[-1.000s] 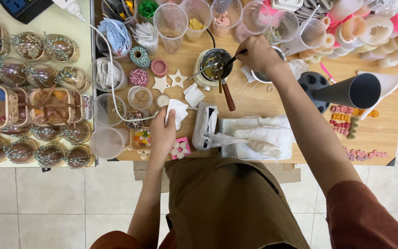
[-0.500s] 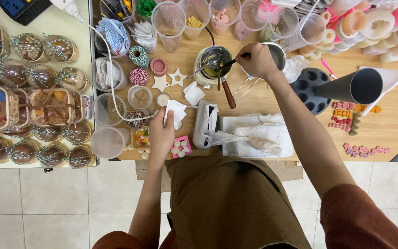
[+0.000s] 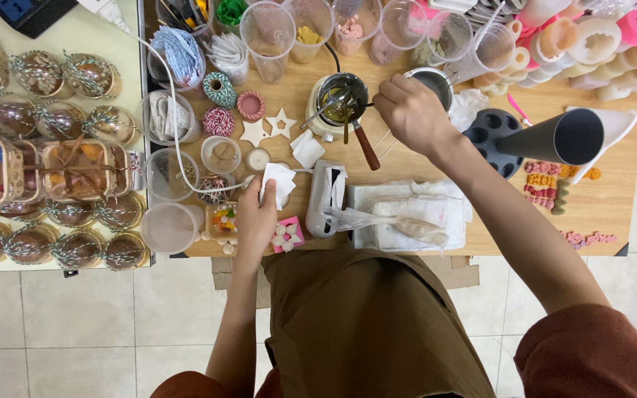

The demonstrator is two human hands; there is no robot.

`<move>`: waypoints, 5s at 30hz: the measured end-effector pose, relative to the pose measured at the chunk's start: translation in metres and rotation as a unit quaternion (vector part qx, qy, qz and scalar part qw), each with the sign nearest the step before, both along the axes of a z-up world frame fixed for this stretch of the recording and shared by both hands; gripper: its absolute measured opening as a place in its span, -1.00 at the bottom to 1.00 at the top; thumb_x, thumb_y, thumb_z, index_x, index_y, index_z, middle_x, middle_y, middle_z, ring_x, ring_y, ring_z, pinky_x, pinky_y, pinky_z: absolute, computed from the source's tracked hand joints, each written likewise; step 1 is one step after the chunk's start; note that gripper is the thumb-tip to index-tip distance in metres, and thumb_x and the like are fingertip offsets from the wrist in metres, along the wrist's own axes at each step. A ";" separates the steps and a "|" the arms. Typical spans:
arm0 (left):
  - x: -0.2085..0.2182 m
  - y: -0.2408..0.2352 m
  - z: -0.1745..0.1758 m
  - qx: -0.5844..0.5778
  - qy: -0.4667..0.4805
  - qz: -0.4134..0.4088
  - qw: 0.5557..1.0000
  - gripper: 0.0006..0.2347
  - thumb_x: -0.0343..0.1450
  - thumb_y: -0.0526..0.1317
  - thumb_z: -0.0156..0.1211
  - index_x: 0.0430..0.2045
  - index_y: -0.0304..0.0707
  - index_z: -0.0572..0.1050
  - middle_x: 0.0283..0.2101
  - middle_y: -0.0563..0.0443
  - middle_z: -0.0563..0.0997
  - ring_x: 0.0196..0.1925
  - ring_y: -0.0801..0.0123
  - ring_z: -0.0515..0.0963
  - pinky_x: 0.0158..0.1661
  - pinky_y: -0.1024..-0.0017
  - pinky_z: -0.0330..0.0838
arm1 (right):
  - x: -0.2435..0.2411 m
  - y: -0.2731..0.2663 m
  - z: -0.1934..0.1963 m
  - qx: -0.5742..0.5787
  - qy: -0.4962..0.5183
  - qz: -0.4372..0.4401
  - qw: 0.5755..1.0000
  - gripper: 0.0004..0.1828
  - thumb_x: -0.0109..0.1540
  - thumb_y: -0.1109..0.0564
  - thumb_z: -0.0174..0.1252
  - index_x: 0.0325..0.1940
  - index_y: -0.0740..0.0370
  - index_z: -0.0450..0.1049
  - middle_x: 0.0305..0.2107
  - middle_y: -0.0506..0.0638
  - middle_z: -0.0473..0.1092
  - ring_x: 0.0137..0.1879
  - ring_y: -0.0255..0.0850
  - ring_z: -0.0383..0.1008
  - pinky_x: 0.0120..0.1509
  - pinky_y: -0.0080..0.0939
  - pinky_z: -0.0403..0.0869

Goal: The person cleans a metal pot containing melted yellow wax by scraping the interior with a tool and wiping the tool with a white cloth.

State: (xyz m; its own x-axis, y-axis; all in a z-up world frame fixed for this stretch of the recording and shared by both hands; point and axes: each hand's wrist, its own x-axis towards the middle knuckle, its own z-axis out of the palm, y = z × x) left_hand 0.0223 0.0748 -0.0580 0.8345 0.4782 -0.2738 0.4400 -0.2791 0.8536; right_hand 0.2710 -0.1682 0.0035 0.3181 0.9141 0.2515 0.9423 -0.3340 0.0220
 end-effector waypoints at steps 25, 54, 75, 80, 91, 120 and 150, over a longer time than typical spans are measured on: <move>0.000 -0.004 0.001 -0.004 0.011 -0.006 1.000 -0.72 0.55 -0.10 0.03 -0.12 -0.38 0.51 -0.37 -0.27 0.63 -0.38 0.05 0.57 -0.25 0.21 0.41 | -0.002 -0.086 -0.208 0.370 0.693 -0.447 0.428 -0.91 0.30 0.16 0.25 -0.16 0.21 0.59 -0.54 -0.21 0.28 -0.42 -0.43 0.18 -0.29 -0.37 0.22; -0.002 -0.006 0.005 -0.034 0.004 -0.007 0.999 -0.70 0.55 -0.12 0.02 0.01 -0.40 0.51 -0.38 -0.28 0.61 -0.41 0.09 0.50 -0.26 0.26 0.40 | -0.014 -0.063 -0.142 0.348 0.550 -0.464 0.600 -0.82 0.27 0.10 0.27 -0.14 0.25 0.63 -0.43 -0.19 0.44 -0.35 -0.43 0.29 -0.29 -0.36 0.30; -0.006 -0.031 0.001 -0.003 0.002 -0.046 0.999 -0.74 0.57 -0.16 0.02 -0.09 -0.45 0.52 -0.21 -0.22 0.65 -0.21 0.27 0.58 -0.13 0.34 0.42 | -0.010 -0.270 -0.255 0.603 0.599 -0.523 0.067 -0.81 0.29 0.06 0.27 -0.41 0.06 0.51 -0.67 -0.23 0.13 -0.55 -0.38 0.10 -0.44 -0.36 0.18; -0.010 -0.049 0.016 -0.002 0.033 -0.032 0.999 -0.72 0.57 -0.15 0.02 -0.05 -0.43 0.51 -0.23 -0.21 0.65 -0.24 0.29 0.56 -0.15 0.37 0.42 | 0.021 -0.247 -0.272 0.581 0.490 -0.650 -0.008 -0.66 0.18 0.09 0.40 -0.50 0.10 0.33 -0.63 -0.14 0.21 -0.53 -0.31 0.14 -0.46 -0.28 0.17; -0.019 -0.070 0.024 -0.002 0.049 -0.010 0.999 -0.74 0.55 -0.15 0.03 -0.07 -0.41 0.53 -0.26 -0.14 0.65 -0.29 0.39 0.54 -0.18 0.39 0.42 | 0.052 -0.209 -0.284 0.516 0.312 -0.776 0.184 -0.69 0.09 0.10 0.33 -0.11 0.26 0.64 -0.19 0.15 0.59 -0.12 -0.10 0.61 -0.04 -0.11 0.54; 0.000 -0.066 -0.003 -0.094 -0.080 0.028 0.992 -0.82 0.52 -0.30 0.15 -0.14 -0.45 0.33 -0.21 -0.17 0.63 -0.21 0.45 0.59 -0.17 0.51 0.46 | -0.079 -0.192 -0.080 0.489 0.683 -0.408 0.358 -0.82 0.32 0.08 0.20 -0.03 0.13 0.58 -0.39 -0.27 0.38 -0.24 -0.46 0.32 -0.01 -0.32 0.34; -0.013 -0.049 0.005 -0.109 -0.108 0.081 0.985 -0.84 0.54 -0.32 0.09 -0.12 -0.42 0.29 -0.16 -0.15 0.58 -0.14 0.43 0.57 -0.12 0.48 0.45 | -0.011 -0.206 -0.210 0.056 0.341 -0.763 0.546 -0.71 0.09 -0.05 0.39 -0.11 -0.07 0.70 -0.09 0.11 0.56 0.00 0.03 0.58 0.09 -0.01 0.52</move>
State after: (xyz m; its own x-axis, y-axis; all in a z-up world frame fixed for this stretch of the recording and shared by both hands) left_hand 0.0092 0.0254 -0.0526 0.8024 0.5588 -0.2097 0.2661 -0.0205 0.9637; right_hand 0.2599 -0.3742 -0.2063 0.7418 -0.5559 -0.3751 -0.6599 -0.7047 -0.2607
